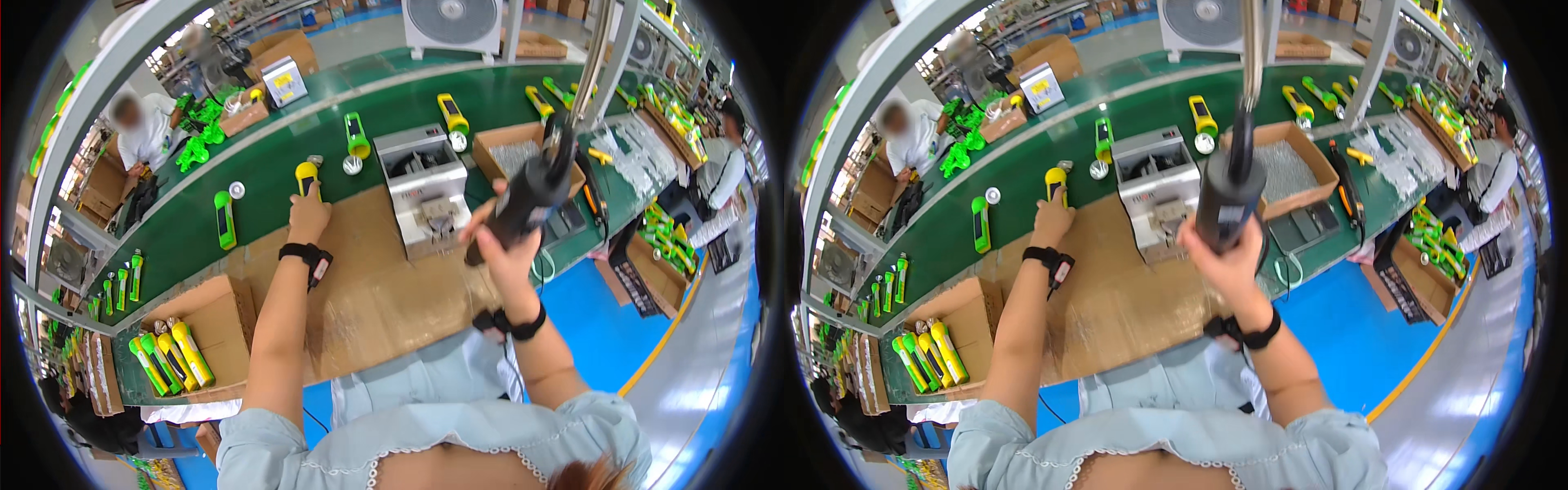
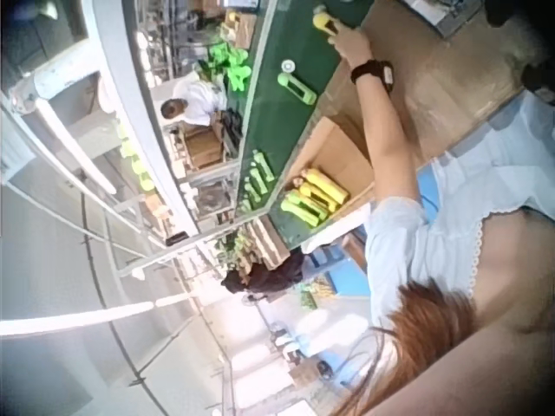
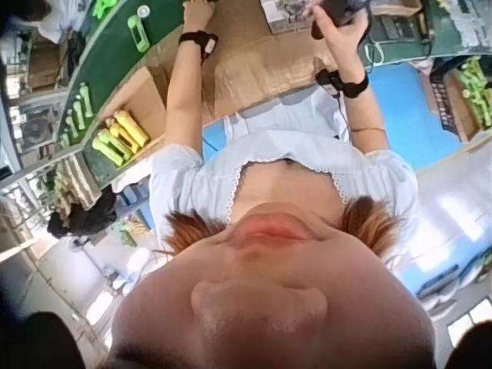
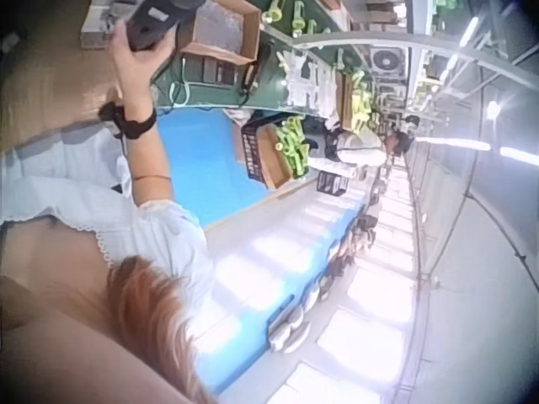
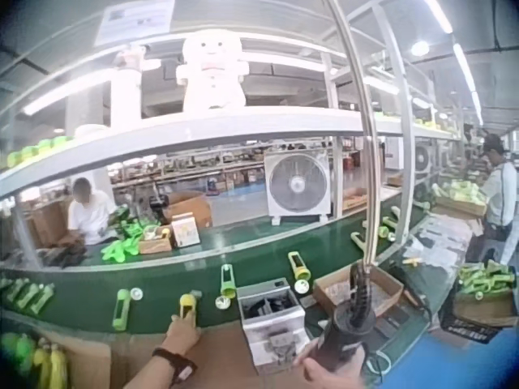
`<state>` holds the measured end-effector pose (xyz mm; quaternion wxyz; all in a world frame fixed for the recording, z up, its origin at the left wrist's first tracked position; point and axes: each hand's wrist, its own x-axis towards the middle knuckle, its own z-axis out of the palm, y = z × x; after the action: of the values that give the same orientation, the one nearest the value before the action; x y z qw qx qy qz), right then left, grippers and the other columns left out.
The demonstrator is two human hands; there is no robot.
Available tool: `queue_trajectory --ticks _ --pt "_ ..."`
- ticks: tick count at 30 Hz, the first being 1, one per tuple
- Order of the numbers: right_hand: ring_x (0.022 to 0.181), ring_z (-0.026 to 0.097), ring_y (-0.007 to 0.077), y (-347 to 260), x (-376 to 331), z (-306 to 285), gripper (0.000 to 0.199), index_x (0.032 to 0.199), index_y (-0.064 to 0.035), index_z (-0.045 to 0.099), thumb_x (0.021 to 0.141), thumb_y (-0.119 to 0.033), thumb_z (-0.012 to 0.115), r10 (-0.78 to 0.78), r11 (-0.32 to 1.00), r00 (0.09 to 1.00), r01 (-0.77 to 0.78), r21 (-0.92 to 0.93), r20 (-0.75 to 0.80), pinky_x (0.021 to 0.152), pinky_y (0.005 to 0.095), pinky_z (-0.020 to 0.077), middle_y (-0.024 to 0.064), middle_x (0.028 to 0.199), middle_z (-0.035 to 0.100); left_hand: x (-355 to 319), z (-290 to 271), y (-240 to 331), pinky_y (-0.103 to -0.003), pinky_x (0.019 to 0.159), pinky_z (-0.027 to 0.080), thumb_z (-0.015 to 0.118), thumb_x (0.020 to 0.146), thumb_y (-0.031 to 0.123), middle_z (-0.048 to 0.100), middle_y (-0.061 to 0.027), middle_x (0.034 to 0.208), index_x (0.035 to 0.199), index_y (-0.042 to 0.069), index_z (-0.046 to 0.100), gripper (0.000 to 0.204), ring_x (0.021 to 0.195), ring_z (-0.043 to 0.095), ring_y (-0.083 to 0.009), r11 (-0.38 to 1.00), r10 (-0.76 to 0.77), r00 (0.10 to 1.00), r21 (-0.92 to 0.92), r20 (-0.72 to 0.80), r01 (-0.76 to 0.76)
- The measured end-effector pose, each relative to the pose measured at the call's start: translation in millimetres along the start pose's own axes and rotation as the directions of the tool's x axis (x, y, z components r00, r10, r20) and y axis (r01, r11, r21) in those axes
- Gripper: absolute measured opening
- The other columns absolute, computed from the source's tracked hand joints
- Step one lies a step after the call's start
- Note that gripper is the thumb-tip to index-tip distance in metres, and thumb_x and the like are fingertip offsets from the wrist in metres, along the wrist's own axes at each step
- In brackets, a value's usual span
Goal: Assemble solar-powered flashlights using an electric screwdriver on a factory line.
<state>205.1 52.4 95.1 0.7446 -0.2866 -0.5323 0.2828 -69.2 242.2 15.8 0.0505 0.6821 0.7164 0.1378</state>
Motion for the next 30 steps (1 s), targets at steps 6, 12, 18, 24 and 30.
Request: queue_trajectory --ticks 6,12,18,24,30 --pt "0.059 0.057 0.0167 18.4 54.6 12.8 0.052 0.129 0.0046 0.035 0.084 -0.009 0.06 -0.148 0.988 0.989 0.149 0.047 -0.022 0.057 0.0284 0.047 0.0106 0.072 0.059 -158.1 -31.3 13.1 -0.046 0.072 0.053 0.066 0.077 0.021 0.032 -0.0419 0.121 0.113 -0.006 0.046 0.05 0.077 0.057 -0.0503 0.97 0.173 0.981 -0.19 0.088 -0.154" --pt "0.057 0.057 0.0128 37.3 61.8 20.0 0.04 0.115 0.0002 0.042 0.082 -0.003 0.063 -0.079 0.99 0.997 0.078 0.114 0.002 0.053 0.0257 0.0468 0.0073 0.072 0.058 -283.5 -63.7 13.8 -0.04 0.078 0.054 0.084 0.059 0.015 0.002 -0.0338 0.146 0.136 -0.002 0.032 0.095 0.093 0.057 -0.0498 0.914 0.202 0.914 -0.403 0.352 -0.047" --pt "0.052 0.054 0.0083 31.4 57.0 29.2 0.031 0.104 -0.0029 0.047 0.08 -0.003 0.067 0.009 1.0 0.992 -0.008 -0.012 0.129 0.047 0.023 0.0439 0.0018 0.07 0.057 -296.9 -54.8 11.3 -0.042 0.081 0.044 0.087 0.048 0.025 0.047 -0.0176 0.123 0.109 0.005 0.055 0.072 0.083 0.054 -0.0319 0.887 0.453 0.889 -0.074 -0.064 -0.457" --pt "0.051 0.054 0.0154 3.4 9.7 29.8 0.044 0.125 0.0026 0.039 0.086 -0.007 0.057 0.046 0.993 0.979 -0.066 0.098 0.197 0.05 0.0281 0.0458 0.0095 0.063 0.056 -256.4 -3.7 37.0 -0.04 0.076 0.038 0.08 0.056 0.041 0.056 -0.0097 0.09 0.096 0.007 0.057 0.058 0.083 0.053 -0.0298 0.819 0.513 0.832 -0.169 -0.211 -0.548" --pt "0.055 0.056 0.019 -14.4 -41.8 30.2 0.067 0.13 0.0027 0.028 0.082 -0.022 0.067 0.065 0.976 0.977 -0.104 0.19 0.204 0.053 0.0322 0.0488 0.0122 0.07 0.055 -239.1 12.5 70.7 -0.039 0.079 0.036 0.076 0.064 0.039 0.059 -0.0078 0.092 0.102 0.009 0.059 0.051 0.087 0.054 -0.0269 0.829 0.458 0.835 -0.194 -0.305 -0.525"
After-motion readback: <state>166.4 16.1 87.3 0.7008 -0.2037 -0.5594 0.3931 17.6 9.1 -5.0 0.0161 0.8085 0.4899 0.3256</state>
